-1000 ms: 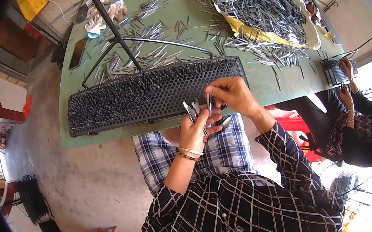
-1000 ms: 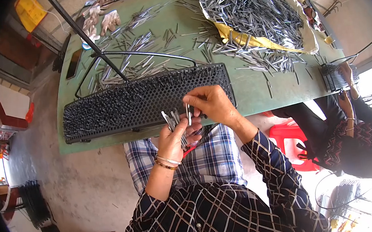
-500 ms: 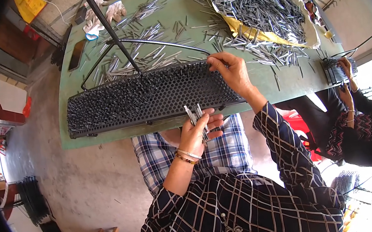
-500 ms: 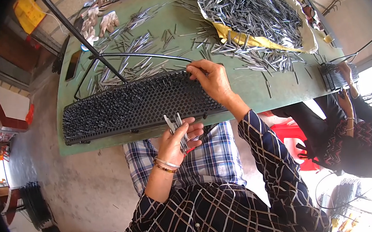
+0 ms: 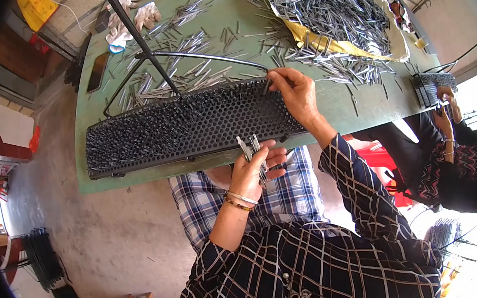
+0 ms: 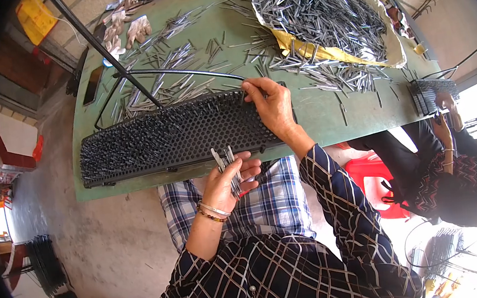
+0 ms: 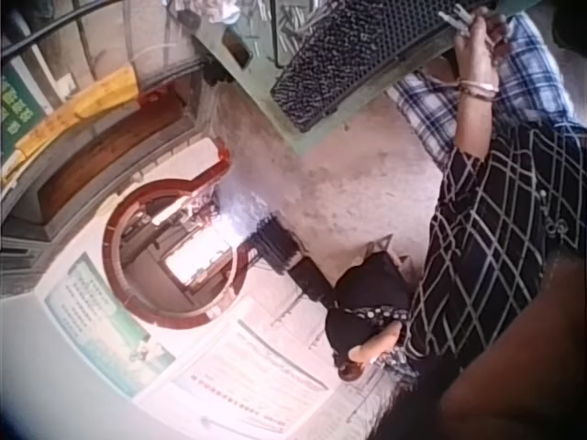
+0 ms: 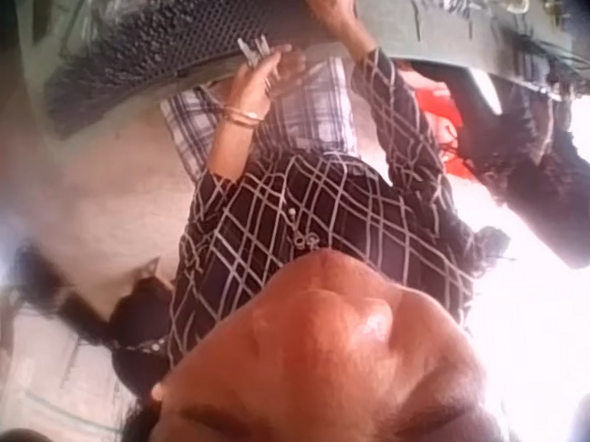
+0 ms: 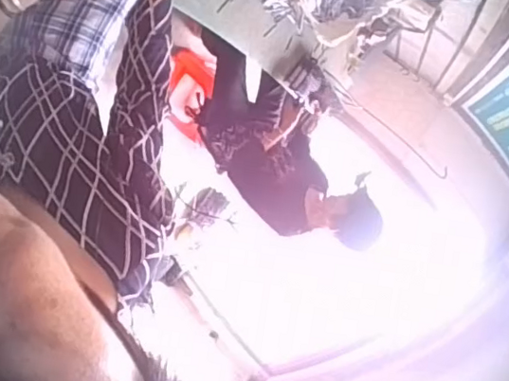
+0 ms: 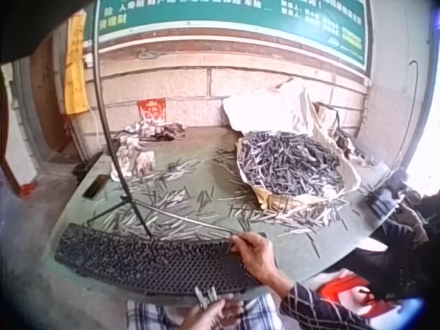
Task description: The person is manually inserting thin metal rods into a perforated metal plate to assemble a component.
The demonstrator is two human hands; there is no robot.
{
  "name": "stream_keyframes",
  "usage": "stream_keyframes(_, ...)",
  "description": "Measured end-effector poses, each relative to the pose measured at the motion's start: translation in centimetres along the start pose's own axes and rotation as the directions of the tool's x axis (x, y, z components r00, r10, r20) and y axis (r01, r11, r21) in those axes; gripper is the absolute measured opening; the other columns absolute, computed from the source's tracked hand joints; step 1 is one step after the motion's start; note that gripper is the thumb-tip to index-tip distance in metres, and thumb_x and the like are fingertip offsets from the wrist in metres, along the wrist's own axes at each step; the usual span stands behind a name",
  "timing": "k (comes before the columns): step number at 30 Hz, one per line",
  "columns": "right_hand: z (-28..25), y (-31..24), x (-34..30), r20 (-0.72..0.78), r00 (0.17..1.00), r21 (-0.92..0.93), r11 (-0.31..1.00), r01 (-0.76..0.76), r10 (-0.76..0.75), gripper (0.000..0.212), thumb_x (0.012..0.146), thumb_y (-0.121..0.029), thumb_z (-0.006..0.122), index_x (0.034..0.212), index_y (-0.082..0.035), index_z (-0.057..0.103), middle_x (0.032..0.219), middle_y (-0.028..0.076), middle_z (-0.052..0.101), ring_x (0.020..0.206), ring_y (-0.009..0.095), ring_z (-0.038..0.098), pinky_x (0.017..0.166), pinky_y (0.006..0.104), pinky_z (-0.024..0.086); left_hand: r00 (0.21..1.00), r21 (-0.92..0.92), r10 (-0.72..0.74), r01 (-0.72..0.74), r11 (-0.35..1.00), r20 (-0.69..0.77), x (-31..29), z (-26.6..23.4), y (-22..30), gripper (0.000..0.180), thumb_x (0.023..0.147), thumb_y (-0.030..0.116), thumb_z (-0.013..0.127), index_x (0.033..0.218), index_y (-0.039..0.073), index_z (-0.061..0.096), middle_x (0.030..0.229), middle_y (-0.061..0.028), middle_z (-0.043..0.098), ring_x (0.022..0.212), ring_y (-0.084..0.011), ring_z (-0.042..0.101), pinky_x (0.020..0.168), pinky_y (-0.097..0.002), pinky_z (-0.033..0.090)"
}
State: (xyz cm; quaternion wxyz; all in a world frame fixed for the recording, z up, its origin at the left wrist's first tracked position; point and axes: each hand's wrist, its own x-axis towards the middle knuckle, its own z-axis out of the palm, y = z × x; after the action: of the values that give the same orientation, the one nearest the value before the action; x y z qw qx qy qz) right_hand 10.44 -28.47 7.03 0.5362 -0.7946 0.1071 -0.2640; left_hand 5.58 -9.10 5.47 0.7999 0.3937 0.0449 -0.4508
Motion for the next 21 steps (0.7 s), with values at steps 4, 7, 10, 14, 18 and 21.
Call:
stream_keyframes(4, -0.3, -0.2, -0.1, 0.059, 0.998, -0.048, 0.999, 0.017, -0.014, 0.017, 0.087, -0.013, 0.062, 0.095, 0.001, 0.066, 0.08, 0.005, 0.068, 0.067, 0.009, 0.063, 0.061, 0.0214, 0.047, 1.0, -0.01, -0.003, 0.003, 1.0, 0.002, 0.0, 0.1, 0.0, 0.029, 0.094, 0.021, 0.049, 0.115, 0.001, 0.052, 0.103, -0.0158, 0.063, 0.091, -0.0205, 0.064, 0.065, -0.0308, 0.056)
stream_keyframes(7, 0.1, 0.2, -0.5, 0.013, 1.0, 0.009, 1.0, -0.021, 0.021, 0.017, 0.087, -0.013, 0.063, 0.095, 0.001, 0.067, 0.079, 0.005, 0.068, 0.066, 0.009, 0.062, 0.06, 0.0214, 0.047, 1.0, 0.019, -0.008, 0.008, 1.0, -0.013, -0.1, 0.4, 0.2, 0.029, 0.095, 0.021, 0.049, 0.115, 0.001, 0.053, 0.102, -0.0156, 0.063, 0.091, -0.0205, 0.064, 0.065, -0.0308, 0.056)
stream_keyframes(10, 0.9, -0.4, -0.9, -0.049, 0.999, 0.0, 1.0, -0.003, 0.003, 0.016, 0.086, -0.012, 0.063, 0.095, 0.001, 0.067, 0.078, 0.005, 0.067, 0.065, 0.009, 0.061, 0.059, 0.0209, 0.046, 1.0, -0.003, -0.015, 0.015, 1.0, -0.013, -0.1, 0.3, 0.1, 0.029, 0.095, 0.021, 0.049, 0.114, 0.001, 0.053, 0.102, -0.0157, 0.063, 0.091, -0.0204, 0.064, 0.065, -0.0308, 0.056)
stream_keyframes(14, 1.0, -0.1, -1.1, -0.07, 0.995, 0.009, 0.997, -0.071, 0.072, 0.016, 0.086, -0.011, 0.064, 0.094, 0.001, 0.067, 0.08, 0.005, 0.067, 0.063, 0.009, 0.061, 0.059, 0.0212, 0.047, 1.0, 0.006, -0.014, 0.014, 1.0, -0.014, -0.1, 0.3, 0.1, 0.028, 0.095, 0.021, 0.048, 0.114, 0.001, 0.053, 0.102, -0.0156, 0.063, 0.091, -0.0203, 0.064, 0.064, -0.0311, 0.056)
stream_keyframes(18, 0.8, 0.2, -1.1, 0.006, 0.996, -0.072, 0.994, 0.087, -0.087, 0.016, 0.083, -0.009, 0.066, 0.096, 0.0, 0.068, 0.091, 0.008, 0.066, 0.069, 0.013, 0.061, 0.062, 0.0245, 0.049, 1.0, 0.023, -0.007, 0.007, 1.0, -0.013, -0.1, 0.1, -0.1, 0.028, 0.095, 0.02, 0.048, 0.113, 0.001, 0.054, 0.102, -0.0154, 0.063, 0.091, -0.0203, 0.064, 0.065, -0.0314, 0.056)
stream_keyframes(21, 0.4, 0.1, -1.1, 0.056, 0.973, -0.161, 0.96, 0.23, -0.224, 0.017, 0.081, -0.008, 0.066, 0.097, -0.002, 0.068, 0.099, 0.009, 0.064, 0.075, 0.016, 0.061, 0.065, 0.0266, 0.05, 1.0, 0.01, -0.01, 0.01, 1.0, -0.007, -0.1, -0.1, -0.2, 0.028, 0.095, 0.021, 0.048, 0.113, 0.001, 0.054, 0.101, -0.0152, 0.063, 0.091, -0.0201, 0.064, 0.065, -0.0314, 0.057)
